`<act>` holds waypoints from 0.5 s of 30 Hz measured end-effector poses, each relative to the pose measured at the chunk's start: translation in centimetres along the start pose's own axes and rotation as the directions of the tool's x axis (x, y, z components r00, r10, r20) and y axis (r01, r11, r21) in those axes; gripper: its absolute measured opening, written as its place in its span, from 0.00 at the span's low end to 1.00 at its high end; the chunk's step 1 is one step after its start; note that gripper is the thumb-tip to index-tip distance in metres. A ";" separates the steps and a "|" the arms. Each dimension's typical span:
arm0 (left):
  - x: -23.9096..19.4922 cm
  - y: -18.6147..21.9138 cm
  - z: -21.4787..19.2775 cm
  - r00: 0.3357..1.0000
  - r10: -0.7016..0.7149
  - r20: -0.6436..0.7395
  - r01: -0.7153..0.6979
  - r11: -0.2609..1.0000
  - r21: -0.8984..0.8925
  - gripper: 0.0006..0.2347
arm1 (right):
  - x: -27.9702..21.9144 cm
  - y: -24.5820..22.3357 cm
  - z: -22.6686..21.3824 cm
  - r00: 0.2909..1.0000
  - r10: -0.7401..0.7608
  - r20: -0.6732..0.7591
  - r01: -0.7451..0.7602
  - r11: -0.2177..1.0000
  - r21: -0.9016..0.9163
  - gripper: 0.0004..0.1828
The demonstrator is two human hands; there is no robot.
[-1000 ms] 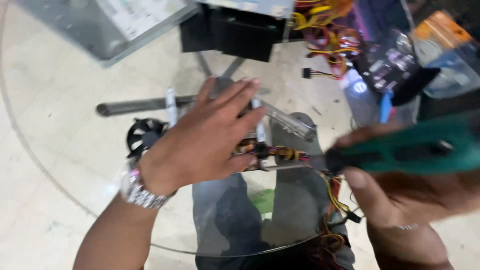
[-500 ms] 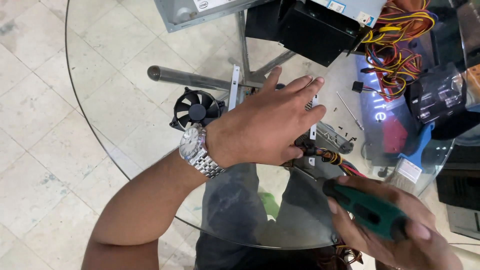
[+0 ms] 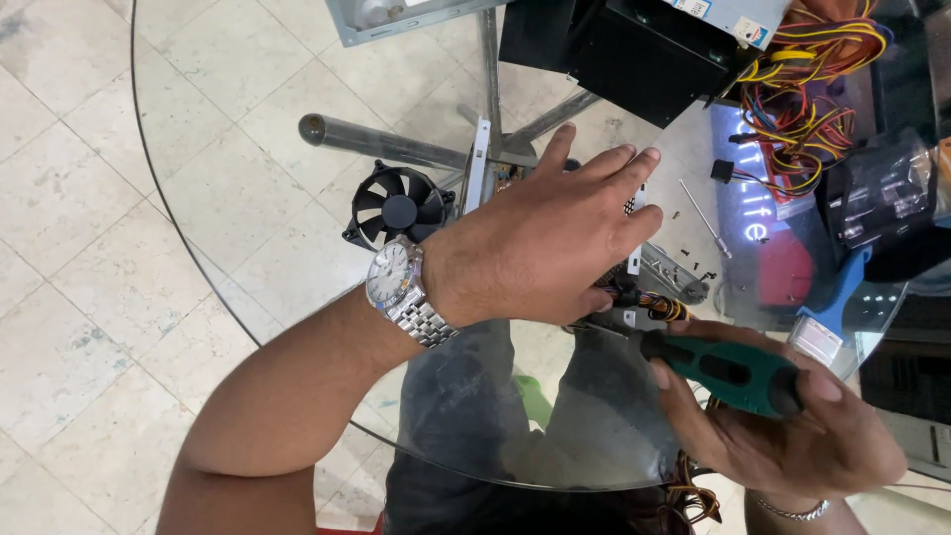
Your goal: The person uses a screwdriver to remove screws from a computer power supply unit on a glass table. They then use a brush to clean dust from the internal circuit board and components of the power supply.
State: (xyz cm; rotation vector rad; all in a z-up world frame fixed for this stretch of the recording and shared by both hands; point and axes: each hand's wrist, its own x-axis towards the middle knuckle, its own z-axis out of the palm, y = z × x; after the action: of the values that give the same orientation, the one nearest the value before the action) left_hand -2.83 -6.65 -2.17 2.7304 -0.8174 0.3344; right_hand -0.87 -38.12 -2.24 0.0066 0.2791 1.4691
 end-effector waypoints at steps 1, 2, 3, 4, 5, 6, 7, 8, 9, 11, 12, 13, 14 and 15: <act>0.0 0.0 -0.1 1.000 0.000 0.005 0.000 1.000 -0.009 0.29 | 1.3 1.3 1.5 0.988 -0.103 0.119 0.135 0.943 -0.303 0.31; 0.0 0.0 0.0 1.000 0.000 0.006 0.000 1.000 -0.010 0.29 | 0.7 0.6 1.0 0.988 -0.104 0.118 0.136 0.944 -0.302 0.31; -0.1 0.0 0.1 1.000 0.003 -0.006 -0.003 1.000 -0.004 0.30 | 0.0 -0.1 0.4 1.000 -0.027 0.011 0.029 0.989 -0.147 0.32; -0.1 0.0 0.1 1.000 0.006 -0.018 -0.006 1.000 0.003 0.30 | -0.7 -0.8 -0.1 0.995 0.069 -0.079 -0.067 0.998 0.021 0.34; -0.1 0.0 0.1 1.000 0.006 -0.018 -0.006 1.000 0.002 0.30 | -0.3 -0.5 -0.2 0.994 0.069 -0.079 -0.067 0.998 0.022 0.34; -0.1 0.0 0.1 1.000 0.007 -0.018 -0.007 1.000 -0.003 0.30 | 0.2 -0.3 -0.2 0.999 0.039 0.029 -0.037 0.996 -0.087 0.32; -0.1 0.0 0.1 1.000 0.007 -0.017 -0.008 1.000 -0.009 0.30 | 0.6 -0.1 -0.3 0.990 0.021 0.140 0.006 0.981 -0.192 0.30; -0.1 0.0 0.2 1.000 0.006 -0.016 -0.007 1.000 -0.010 0.30 | -0.7 -1.0 -1.4 0.990 0.022 0.139 0.005 0.982 -0.190 0.30; -0.2 0.0 0.2 1.000 0.009 -0.022 -0.009 1.000 -0.002 0.30 | -2.1 -1.8 -2.6 0.997 0.076 0.009 -0.077 0.983 0.166 0.30; -0.2 -0.1 0.2 1.000 0.012 -0.029 -0.012 1.000 0.006 0.31 | -3.4 -3.1 -3.3 0.981 0.172 -0.093 -0.102 0.856 0.506 0.31; -0.2 -0.1 0.2 1.000 0.012 -0.024 -0.012 1.000 -0.004 0.31 | -3.5 -3.4 -2.9 0.947 0.292 -0.135 -0.068 0.591 0.804 0.39; -0.2 -0.1 0.1 1.000 0.012 -0.019 -0.012 1.000 -0.013 0.32 | -3.5 -3.8 -2.6 0.900 0.416 -0.126 0.025 0.240 0.970 0.50; -0.2 -0.1 0.0 1.000 0.012 -0.019 -0.012 1.000 -0.014 0.32 | -2.9 -3.5 -1.4 0.900 0.416 -0.126 0.026 0.239 0.971 0.50; -0.2 -0.1 -0.2 1.000 0.014 -0.008 -0.014 0.999 -0.052 0.31 | -2.2 -3.2 -0.2 0.856 0.431 -0.285 0.148 0.325 0.934 0.54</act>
State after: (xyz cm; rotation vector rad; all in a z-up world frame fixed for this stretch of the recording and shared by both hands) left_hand -2.93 -6.40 -2.03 2.6744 -0.8319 0.3218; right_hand 2.04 -40.65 -2.56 0.6513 1.6304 1.2532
